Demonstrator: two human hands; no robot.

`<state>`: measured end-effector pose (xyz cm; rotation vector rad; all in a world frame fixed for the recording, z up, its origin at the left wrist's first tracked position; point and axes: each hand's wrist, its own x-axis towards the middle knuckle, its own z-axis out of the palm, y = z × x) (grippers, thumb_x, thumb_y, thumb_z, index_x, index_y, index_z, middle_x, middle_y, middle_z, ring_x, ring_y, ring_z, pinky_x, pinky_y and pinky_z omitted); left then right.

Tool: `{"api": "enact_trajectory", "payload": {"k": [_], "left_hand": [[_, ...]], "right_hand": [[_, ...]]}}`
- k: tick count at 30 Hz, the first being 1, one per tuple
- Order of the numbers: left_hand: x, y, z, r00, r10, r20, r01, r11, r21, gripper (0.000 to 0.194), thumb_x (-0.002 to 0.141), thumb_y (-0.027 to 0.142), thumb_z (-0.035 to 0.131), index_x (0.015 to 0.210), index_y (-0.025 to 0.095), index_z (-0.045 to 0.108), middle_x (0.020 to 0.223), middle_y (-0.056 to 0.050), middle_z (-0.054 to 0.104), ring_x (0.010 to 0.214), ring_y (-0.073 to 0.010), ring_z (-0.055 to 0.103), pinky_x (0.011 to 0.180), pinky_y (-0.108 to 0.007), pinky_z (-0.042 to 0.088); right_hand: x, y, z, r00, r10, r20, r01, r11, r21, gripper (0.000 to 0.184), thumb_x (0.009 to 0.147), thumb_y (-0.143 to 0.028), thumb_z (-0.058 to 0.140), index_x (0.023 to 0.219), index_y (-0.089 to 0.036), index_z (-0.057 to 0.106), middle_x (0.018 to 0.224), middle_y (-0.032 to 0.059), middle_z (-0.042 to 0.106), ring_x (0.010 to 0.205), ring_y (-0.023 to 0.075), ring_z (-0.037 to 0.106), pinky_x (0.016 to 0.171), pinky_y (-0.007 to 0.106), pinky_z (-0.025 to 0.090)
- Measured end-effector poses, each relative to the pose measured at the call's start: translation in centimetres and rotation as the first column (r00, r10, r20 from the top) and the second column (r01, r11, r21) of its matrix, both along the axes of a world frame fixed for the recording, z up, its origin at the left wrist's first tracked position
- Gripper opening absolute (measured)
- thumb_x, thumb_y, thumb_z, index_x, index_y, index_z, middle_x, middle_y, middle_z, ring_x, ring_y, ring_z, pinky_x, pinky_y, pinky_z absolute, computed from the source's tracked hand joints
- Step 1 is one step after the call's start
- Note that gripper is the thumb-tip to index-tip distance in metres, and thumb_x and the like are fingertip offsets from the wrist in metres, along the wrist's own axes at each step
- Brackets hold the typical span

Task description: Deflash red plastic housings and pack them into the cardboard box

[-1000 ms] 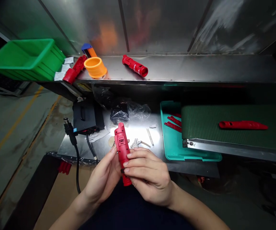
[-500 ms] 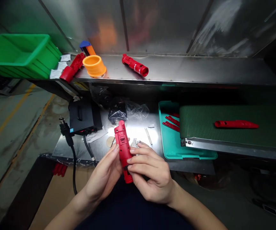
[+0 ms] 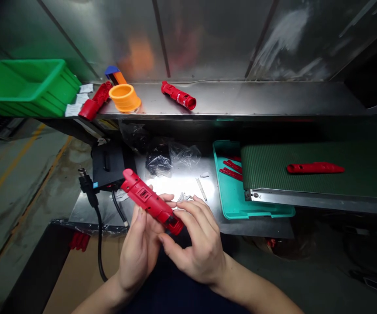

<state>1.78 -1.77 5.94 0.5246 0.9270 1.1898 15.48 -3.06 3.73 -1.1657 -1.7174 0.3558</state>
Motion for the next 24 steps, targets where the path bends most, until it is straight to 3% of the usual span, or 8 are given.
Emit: {"api": "enact_trajectory", "payload": {"k": [9,19,24], "left_hand": [[0.44,-0.64,-0.11,0.999,-0.009,-0.039,0.014,0.991,0.135,0.029,0.104,0.043,0.054,0.131,0.034,0.06,0.128,-0.002,0.066,0.122,-0.022,0.062,0.11,-0.035,0.045],[0.39,-0.84,-0.11,0.998,0.002,-0.067,0.005,0.995,0.101,0.033,0.101,0.045,0.058,0.132,0.033,0.06,0.13,-0.004,0.064,0.121,-0.0225,0.06,0.106,-0.033,0.046],[0.41,-0.47,0.19,0.995,-0.017,-0.097,0.024,0.997,0.07,0.032,0.099,0.03,0.064,0.131,0.03,0.06,0.128,-0.003,0.066,0.123,-0.023,0.061,0.108,-0.034,0.046]], "right_hand": [[-0.24,0.12,0.28,0.999,-0.047,-0.017,0.047,0.999,0.016,0.027,0.086,-0.012,0.073,0.112,-0.014,0.066,0.109,0.0162,0.073,0.105,0.0274,0.071,0.107,0.053,0.055],[-0.35,0.15,0.4,0.999,-0.047,0.001,0.047,0.999,-0.015,0.027,0.087,-0.014,0.07,0.113,-0.016,0.065,0.108,0.0147,0.073,0.104,0.0276,0.071,0.106,0.055,0.055],[-0.41,0.13,0.32,0.995,-0.06,0.075,0.057,0.998,0.04,0.03,0.088,-0.014,0.07,0.117,-0.013,0.065,0.111,0.0186,0.074,0.104,0.0303,0.072,0.106,0.057,0.056]]}}
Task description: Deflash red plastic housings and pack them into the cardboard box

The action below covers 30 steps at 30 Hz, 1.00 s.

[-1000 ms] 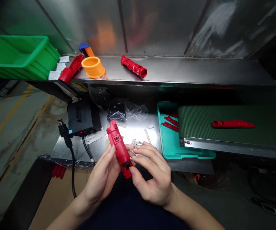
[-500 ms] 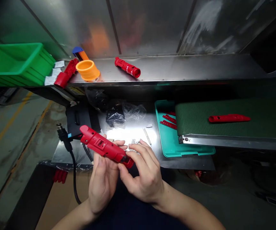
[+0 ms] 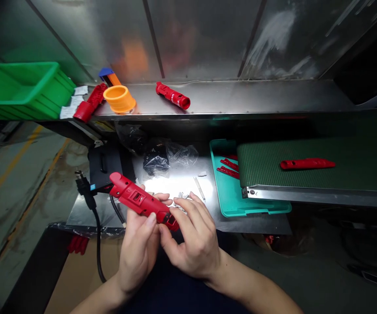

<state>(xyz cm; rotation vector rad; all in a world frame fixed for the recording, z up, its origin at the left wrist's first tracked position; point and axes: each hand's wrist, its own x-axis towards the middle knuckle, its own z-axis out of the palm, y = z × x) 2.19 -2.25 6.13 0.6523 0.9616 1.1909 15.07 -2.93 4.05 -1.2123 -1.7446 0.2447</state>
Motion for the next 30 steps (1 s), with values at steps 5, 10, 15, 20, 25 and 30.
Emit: {"api": "enact_trajectory", "payload": {"k": [5,10,15,20,25,30], "left_hand": [[-0.2,0.6,0.2,0.999,-0.027,0.03,0.029,0.998,-0.052,0.046,0.085,0.017,0.071,0.128,0.029,0.058,0.123,-0.002,0.068,0.116,-0.023,0.064,0.098,-0.033,0.053],[-0.6,1.2,0.2,0.995,-0.014,0.094,0.028,0.989,-0.144,0.045,0.078,0.015,0.075,0.119,0.025,0.061,0.114,-0.003,0.07,0.113,-0.0239,0.066,0.096,-0.035,0.055],[-2.0,2.2,-0.9,0.997,0.017,0.075,-0.001,0.977,-0.213,0.036,0.078,0.014,0.075,0.111,0.022,0.064,0.103,-0.002,0.071,0.106,-0.0229,0.068,0.091,-0.034,0.056],[-5.5,3.2,-2.6,0.994,0.045,0.096,-0.021,0.969,-0.246,0.038,0.08,0.015,0.075,0.116,0.021,0.065,0.112,-0.005,0.073,0.105,-0.0217,0.068,0.088,-0.032,0.058],[-8.7,4.0,-4.2,0.992,0.12,0.04,-0.097,0.927,-0.363,0.04,0.086,0.042,0.076,0.116,0.017,0.067,0.102,-0.009,0.076,0.088,-0.0267,0.074,0.07,-0.037,0.064],[-10.7,4.3,-5.6,0.988,0.139,-0.074,-0.157,0.897,-0.413,0.058,0.084,0.064,0.071,0.111,0.013,0.069,0.085,-0.008,0.077,0.053,-0.0195,0.067,0.044,-0.03,0.055]], "right_hand": [[0.0,0.1,-0.3,1.0,-0.015,-0.015,0.016,0.999,0.049,0.037,0.087,-0.012,0.067,0.124,-0.01,0.064,0.115,0.0213,0.073,0.109,0.0313,0.072,0.102,0.053,0.059],[-0.6,0.6,-0.8,0.996,0.071,-0.048,-0.067,0.995,0.077,0.033,0.085,-0.007,0.063,0.118,-0.011,0.065,0.114,0.0196,0.073,0.109,0.0289,0.072,0.101,0.051,0.059],[-1.5,1.4,-2.6,0.992,0.124,-0.022,-0.122,0.989,0.08,0.036,0.085,-0.011,0.063,0.121,-0.015,0.066,0.115,0.017,0.074,0.108,0.0282,0.072,0.101,0.052,0.059],[0.9,3.4,-9.8,0.997,-0.071,0.013,0.071,0.928,-0.365,0.032,0.102,-0.031,0.046,0.119,-0.015,0.068,0.118,0.0153,0.073,0.112,0.0276,0.07,0.098,0.046,0.059],[2.9,5.2,-19.4,0.961,-0.006,0.277,0.204,0.689,-0.695,0.019,0.103,-0.031,0.062,0.107,-0.014,0.069,0.102,0.0057,0.073,0.091,0.0199,0.072,0.086,0.041,0.061],[0.5,6.0,-24.0,0.876,0.118,0.467,0.346,0.523,-0.779,0.031,0.099,-0.036,0.069,0.123,-0.016,0.066,0.128,0.0099,0.066,0.115,0.0273,0.065,0.099,0.051,0.056]]}}
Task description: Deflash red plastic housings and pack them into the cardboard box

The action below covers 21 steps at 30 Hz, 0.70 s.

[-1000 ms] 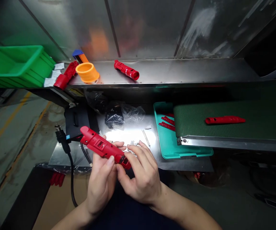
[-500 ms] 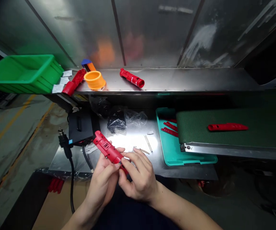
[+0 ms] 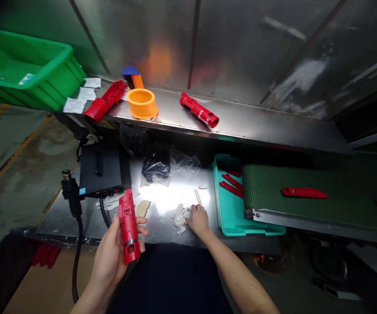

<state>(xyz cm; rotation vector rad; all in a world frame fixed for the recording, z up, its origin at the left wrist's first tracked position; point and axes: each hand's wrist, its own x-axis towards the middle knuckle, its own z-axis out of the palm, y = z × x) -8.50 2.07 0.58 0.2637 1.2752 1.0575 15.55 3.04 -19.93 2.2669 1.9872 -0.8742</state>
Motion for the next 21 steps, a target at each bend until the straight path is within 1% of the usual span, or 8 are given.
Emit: {"api": "enact_trajectory", "payload": {"k": [3,7,9,12,15,18,20,21], "left_hand": [[-0.8,0.1,-0.5,1.0,0.018,-0.012,-0.018,0.999,0.027,0.059,0.085,0.069,0.067,0.098,0.012,0.071,0.072,-0.007,0.074,0.044,-0.0162,0.061,0.042,-0.028,0.052],[-1.4,0.2,-0.9,0.998,0.053,0.034,-0.054,0.998,0.017,0.057,0.081,0.069,0.071,0.09,0.013,0.071,0.067,-0.005,0.071,0.049,-0.017,0.063,0.046,-0.028,0.056],[-1.5,0.2,-1.0,0.995,0.088,0.043,-0.089,0.996,0.023,0.053,0.083,0.065,0.072,0.096,0.013,0.07,0.073,-0.004,0.072,0.055,-0.0177,0.066,0.049,-0.029,0.06],[-1.6,0.1,-0.9,0.99,0.122,0.068,-0.126,0.991,0.054,0.049,0.086,0.059,0.071,0.107,0.015,0.067,0.083,-0.004,0.073,0.065,-0.0191,0.068,0.051,-0.032,0.063],[-1.7,0.0,-0.7,0.991,0.094,0.094,-0.099,0.994,0.055,0.047,0.089,0.06,0.067,0.102,0.015,0.067,0.081,-0.004,0.071,0.064,-0.019,0.069,0.046,-0.029,0.062],[-1.5,-0.1,-0.4,0.992,0.058,0.111,-0.065,0.996,0.068,0.046,0.093,0.059,0.063,0.098,0.014,0.067,0.081,-0.004,0.07,0.055,-0.0156,0.065,0.038,-0.024,0.056],[-1.2,-0.2,0.0,0.991,0.038,0.13,-0.049,0.995,0.084,0.045,0.095,0.058,0.061,0.098,0.014,0.067,0.081,-0.004,0.069,0.052,-0.0144,0.064,0.035,-0.023,0.053],[-0.9,-0.2,0.3,0.99,0.035,0.139,-0.048,0.995,0.093,0.044,0.095,0.058,0.06,0.099,0.015,0.067,0.08,-0.004,0.069,0.054,-0.0153,0.065,0.034,-0.023,0.052]], "right_hand": [[-2.1,0.3,-0.7,0.995,-0.035,0.09,0.039,0.999,-0.037,0.037,0.098,-0.039,0.07,0.127,-0.017,0.063,0.134,0.011,0.062,0.122,0.0299,0.062,0.103,0.054,0.052],[-4.8,-0.2,-1.0,0.987,-0.089,0.131,0.098,0.993,-0.065,0.042,0.098,-0.04,0.07,0.132,-0.017,0.061,0.139,0.012,0.059,0.127,0.0317,0.058,0.106,0.056,0.05],[-5.5,-0.8,-0.9,0.982,-0.131,0.133,0.142,0.987,-0.079,0.046,0.097,-0.038,0.07,0.136,-0.018,0.058,0.143,0.0124,0.057,0.129,0.0329,0.056,0.107,0.057,0.048],[-5.3,-1.7,-0.4,0.975,-0.199,0.101,0.21,0.97,-0.121,0.047,0.097,-0.037,0.071,0.138,-0.019,0.057,0.146,0.0124,0.054,0.132,0.0338,0.054,0.109,0.059,0.047],[-4.3,-2.2,0.4,0.96,-0.281,0.019,0.278,0.937,-0.21,0.039,0.098,-0.035,0.07,0.131,-0.017,0.061,0.139,0.0117,0.059,0.125,0.0311,0.059,0.105,0.056,0.051],[-3.4,-2.1,1.8,0.917,-0.376,-0.135,0.318,0.892,-0.321,0.031,0.1,-0.036,0.068,0.123,-0.016,0.065,0.124,0.0091,0.067,0.107,0.0247,0.068,0.092,0.046,0.059],[-2.6,-2.1,3.5,0.859,-0.432,-0.274,0.32,0.871,-0.373,0.029,0.101,-0.04,0.066,0.117,-0.015,0.065,0.112,0.0067,0.07,0.093,0.0207,0.07,0.082,0.04,0.061],[-2.2,-2.2,4.8,0.821,-0.452,-0.348,0.314,0.867,-0.387,0.028,0.102,-0.041,0.063,0.113,-0.015,0.065,0.105,0.0061,0.07,0.089,0.0201,0.071,0.078,0.038,0.061]]}}
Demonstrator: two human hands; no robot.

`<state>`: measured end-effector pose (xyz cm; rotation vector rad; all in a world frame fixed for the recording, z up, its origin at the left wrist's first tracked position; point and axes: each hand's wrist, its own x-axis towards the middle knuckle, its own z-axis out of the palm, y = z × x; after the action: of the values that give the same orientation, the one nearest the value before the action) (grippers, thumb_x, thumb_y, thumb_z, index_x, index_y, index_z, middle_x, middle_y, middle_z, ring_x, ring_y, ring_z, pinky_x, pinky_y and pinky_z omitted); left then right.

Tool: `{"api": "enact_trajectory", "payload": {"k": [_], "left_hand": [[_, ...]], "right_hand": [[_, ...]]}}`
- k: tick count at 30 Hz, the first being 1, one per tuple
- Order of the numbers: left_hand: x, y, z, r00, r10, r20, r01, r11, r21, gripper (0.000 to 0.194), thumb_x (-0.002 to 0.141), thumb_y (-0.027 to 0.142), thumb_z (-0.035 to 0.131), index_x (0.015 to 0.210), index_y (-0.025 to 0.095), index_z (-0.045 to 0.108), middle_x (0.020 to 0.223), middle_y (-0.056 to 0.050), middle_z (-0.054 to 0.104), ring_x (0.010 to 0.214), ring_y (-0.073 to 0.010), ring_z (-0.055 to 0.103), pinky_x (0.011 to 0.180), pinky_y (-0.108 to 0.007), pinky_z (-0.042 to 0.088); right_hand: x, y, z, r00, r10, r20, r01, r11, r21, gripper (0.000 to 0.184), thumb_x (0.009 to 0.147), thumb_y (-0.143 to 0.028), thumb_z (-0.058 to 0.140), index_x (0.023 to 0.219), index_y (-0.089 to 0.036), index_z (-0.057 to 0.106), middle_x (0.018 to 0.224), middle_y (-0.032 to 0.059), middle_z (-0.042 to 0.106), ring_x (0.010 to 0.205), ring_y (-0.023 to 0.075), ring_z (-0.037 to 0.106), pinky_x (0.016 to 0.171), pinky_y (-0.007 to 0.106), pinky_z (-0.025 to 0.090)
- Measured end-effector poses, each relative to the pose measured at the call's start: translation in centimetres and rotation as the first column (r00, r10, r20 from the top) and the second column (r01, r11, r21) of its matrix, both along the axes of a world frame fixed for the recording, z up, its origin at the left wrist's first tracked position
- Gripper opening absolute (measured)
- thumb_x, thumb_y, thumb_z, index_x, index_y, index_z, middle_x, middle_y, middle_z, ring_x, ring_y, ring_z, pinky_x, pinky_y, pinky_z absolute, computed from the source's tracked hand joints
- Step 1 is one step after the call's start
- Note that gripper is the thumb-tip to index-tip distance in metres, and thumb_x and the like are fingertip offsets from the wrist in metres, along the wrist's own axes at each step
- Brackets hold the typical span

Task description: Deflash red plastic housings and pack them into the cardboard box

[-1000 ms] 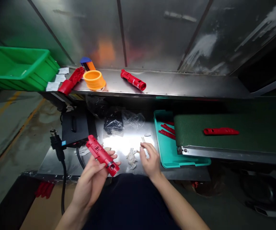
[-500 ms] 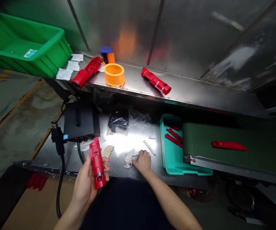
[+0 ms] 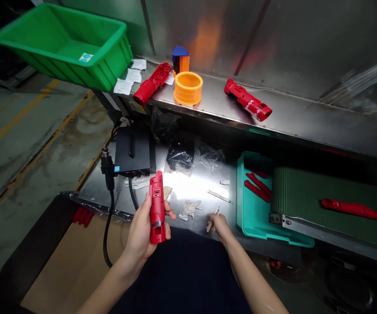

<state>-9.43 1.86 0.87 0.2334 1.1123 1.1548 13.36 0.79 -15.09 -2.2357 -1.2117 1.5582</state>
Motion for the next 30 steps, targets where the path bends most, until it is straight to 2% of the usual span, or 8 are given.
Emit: {"api": "enact_trajectory", "payload": {"k": [5,6,7,9,11,13,17,30], "left_hand": [[2.1,-0.2,1.9,0.996,-0.082,0.032,0.081,0.997,0.014,0.048,0.096,0.06,0.056,0.091,0.014,0.066,0.078,-0.005,0.066,0.06,-0.0171,0.066,0.032,-0.021,0.051],[2.6,-0.2,2.4,0.994,-0.103,0.023,0.103,0.995,0.014,0.048,0.096,0.061,0.056,0.091,0.014,0.066,0.078,-0.005,0.066,0.058,-0.0161,0.065,0.033,-0.021,0.051],[3.1,-0.3,2.7,0.993,-0.12,0.006,0.12,0.993,0.017,0.048,0.096,0.061,0.056,0.092,0.014,0.065,0.078,-0.005,0.066,0.056,-0.0153,0.064,0.033,-0.021,0.051],[4.1,-0.5,3.4,0.988,-0.151,-0.043,0.153,0.987,0.043,0.049,0.096,0.063,0.055,0.093,0.015,0.064,0.078,-0.004,0.066,0.051,-0.0136,0.062,0.033,-0.021,0.05],[5.0,-0.7,3.9,0.977,-0.19,-0.093,0.198,0.977,0.075,0.051,0.096,0.066,0.052,0.093,0.016,0.063,0.079,-0.003,0.067,0.047,-0.0116,0.059,0.033,-0.021,0.049],[5.8,-0.9,4.2,0.968,-0.217,-0.125,0.229,0.97,0.087,0.051,0.097,0.066,0.05,0.093,0.018,0.063,0.081,-0.003,0.067,0.046,-0.0114,0.06,0.034,-0.021,0.049],[6.7,-1.2,4.5,0.969,-0.212,-0.126,0.221,0.973,0.064,0.047,0.096,0.065,0.053,0.096,0.02,0.063,0.087,-0.004,0.069,0.056,-0.0147,0.065,0.036,-0.021,0.049],[7.3,-2.0,5.0,0.972,-0.16,-0.172,0.17,0.984,0.045,0.046,0.095,0.065,0.055,0.1,0.019,0.062,0.088,-0.005,0.069,0.058,-0.0158,0.067,0.035,-0.021,0.047]], "right_hand": [[2.3,-1.2,10.4,0.95,-0.021,-0.312,0.079,0.981,0.175,0.022,0.093,-0.037,0.053,0.108,-0.021,0.054,0.105,0.0062,0.067,0.101,0.0252,0.072,0.086,0.039,0.057],[2.5,-1.2,12.9,0.937,0.053,-0.347,0.033,0.971,0.237,0.023,0.09,-0.033,0.056,0.11,-0.022,0.054,0.102,0.0054,0.067,0.1,0.0252,0.07,0.089,0.039,0.055],[2.5,-1.1,15.1,0.922,0.269,-0.277,-0.156,0.916,0.37,0.02,0.092,-0.028,0.052,0.111,-0.021,0.054,0.098,0.0056,0.066,0.094,0.0245,0.068,0.084,0.039,0.053],[2.2,-0.5,18.6,0.838,0.543,0.059,-0.471,0.663,0.582,0.017,0.087,-0.017,0.049,0.104,-0.02,0.052,0.088,0.0043,0.059,0.075,0.0217,0.058,0.069,0.036,0.047],[1.6,0.3,20.7,0.696,0.611,0.377,-0.675,0.377,0.634,0.021,0.081,-0.013,0.046,0.101,-0.017,0.053,0.086,0.0067,0.055,0.073,0.0232,0.051,0.066,0.036,0.044],[1.1,0.8,21.4,0.582,0.59,0.56,-0.778,0.201,0.596,0.023,0.078,-0.012,0.046,0.099,-0.014,0.055,0.085,0.0092,0.054,0.075,0.0256,0.049,0.066,0.038,0.044],[0.9,0.9,21.4,0.442,0.542,0.714,-0.868,0.057,0.494,0.017,0.077,-0.013,0.046,0.09,-0.015,0.057,0.08,0.0095,0.055,0.071,0.0266,0.048,0.065,0.039,0.043],[0.9,0.7,21.6,0.276,0.483,0.831,-0.934,-0.07,0.35,0.009,0.087,-0.021,0.05,0.083,-0.018,0.058,0.075,0.0074,0.055,0.067,0.0268,0.051,0.061,0.038,0.036]]}}
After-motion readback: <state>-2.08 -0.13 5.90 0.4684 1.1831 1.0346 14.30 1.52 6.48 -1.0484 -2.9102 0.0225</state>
